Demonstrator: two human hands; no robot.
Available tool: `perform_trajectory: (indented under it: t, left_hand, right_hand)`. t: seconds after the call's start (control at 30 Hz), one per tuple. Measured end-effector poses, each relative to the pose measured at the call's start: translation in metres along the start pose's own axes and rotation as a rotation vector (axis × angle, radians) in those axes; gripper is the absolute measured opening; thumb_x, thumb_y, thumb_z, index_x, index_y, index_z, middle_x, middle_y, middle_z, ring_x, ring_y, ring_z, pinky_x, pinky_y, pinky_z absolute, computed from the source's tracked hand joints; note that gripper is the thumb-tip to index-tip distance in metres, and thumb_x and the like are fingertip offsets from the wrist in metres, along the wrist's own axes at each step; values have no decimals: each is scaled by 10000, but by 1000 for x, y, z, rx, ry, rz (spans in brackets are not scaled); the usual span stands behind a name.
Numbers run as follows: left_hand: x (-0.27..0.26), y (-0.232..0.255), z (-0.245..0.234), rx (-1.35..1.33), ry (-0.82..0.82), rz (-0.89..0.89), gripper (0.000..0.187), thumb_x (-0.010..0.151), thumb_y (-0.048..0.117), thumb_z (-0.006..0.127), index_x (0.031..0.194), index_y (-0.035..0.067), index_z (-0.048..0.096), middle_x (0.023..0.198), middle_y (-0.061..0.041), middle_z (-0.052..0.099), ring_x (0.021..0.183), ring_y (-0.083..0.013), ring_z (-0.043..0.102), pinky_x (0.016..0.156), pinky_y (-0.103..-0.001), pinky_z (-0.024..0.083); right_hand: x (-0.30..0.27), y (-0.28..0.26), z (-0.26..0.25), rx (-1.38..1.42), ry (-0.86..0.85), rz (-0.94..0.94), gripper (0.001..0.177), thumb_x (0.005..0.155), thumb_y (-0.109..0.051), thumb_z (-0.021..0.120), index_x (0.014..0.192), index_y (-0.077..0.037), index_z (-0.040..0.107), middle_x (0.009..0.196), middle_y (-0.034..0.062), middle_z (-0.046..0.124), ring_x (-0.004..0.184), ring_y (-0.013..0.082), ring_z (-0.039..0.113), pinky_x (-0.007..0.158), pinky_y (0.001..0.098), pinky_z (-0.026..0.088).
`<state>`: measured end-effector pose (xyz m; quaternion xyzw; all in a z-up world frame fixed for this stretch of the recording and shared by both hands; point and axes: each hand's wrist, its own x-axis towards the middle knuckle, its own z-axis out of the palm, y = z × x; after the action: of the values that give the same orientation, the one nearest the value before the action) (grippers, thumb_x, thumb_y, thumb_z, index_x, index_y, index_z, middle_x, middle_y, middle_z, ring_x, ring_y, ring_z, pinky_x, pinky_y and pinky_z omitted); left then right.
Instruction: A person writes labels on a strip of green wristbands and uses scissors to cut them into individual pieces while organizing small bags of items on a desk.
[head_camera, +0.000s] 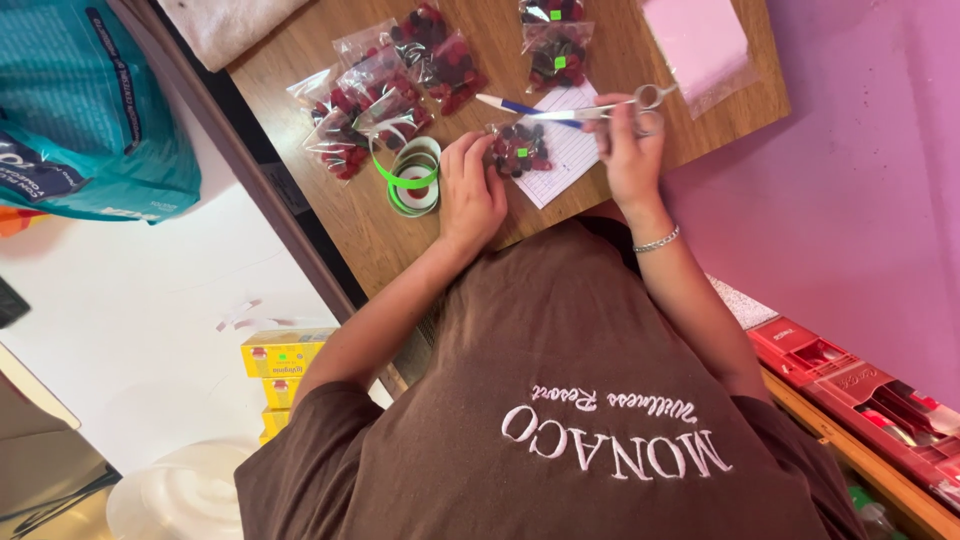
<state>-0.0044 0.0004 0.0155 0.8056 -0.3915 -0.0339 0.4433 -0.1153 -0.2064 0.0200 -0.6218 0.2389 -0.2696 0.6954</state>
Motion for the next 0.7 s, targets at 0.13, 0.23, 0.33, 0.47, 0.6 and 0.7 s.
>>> perform_trajectory:
  t: [0.13,0.23,0.33,0.47,0.6,0.7]
  left_hand:
    - [17,15,-3,6,-41,-97,470,906,3,561,1372,36,515,1355,-181,505,1282,-374,492,1166,-486,381]
    - [36,15,-1,250,-93,-17,428,960,107,583,1376,22,534,1325,-186,533,1137,-402,533,964,-524,473]
    - [43,0,10,397,-125,-36,290,973,217,602,1211,52,622,1058,-155,562,936,-383,521,745,-497,452]
    - [51,-15,14,365,-215,-98,202,967,287,655,929,90,632,917,-129,580,841,-383,523,678,-512,445]
    - [52,-30,18,282,-304,-97,128,923,222,716,877,106,690,943,-136,599,850,-399,528,689,-522,460]
    - [63,-23,10,102,-342,-60,106,941,146,667,892,59,631,917,-147,637,822,-397,569,752,-504,464]
  right_hand:
    - [11,-12,-31,-75,219,69,485,1106,-415,382,842,-78,611,698,54,559,485,116,477,429,224,313]
    - [27,-42,-48,-375,175,283,544,1138,-403,336,690,-113,442,612,49,558,473,144,519,498,258,398]
    - [34,-67,-50,-1045,-89,424,310,1163,-353,516,959,-121,538,762,-1,541,663,186,489,596,402,386]
    - [35,-72,-42,-1176,-160,233,322,1087,-180,567,1383,-55,563,1035,111,596,837,274,562,689,425,468]
    - [27,-58,-36,-1087,-63,-15,457,1013,-35,637,1460,-34,541,1228,136,526,901,246,582,879,440,526]
    - [24,-48,-33,-1089,-17,-136,415,990,-46,683,1393,-5,593,1309,187,523,1229,362,513,1074,516,449]
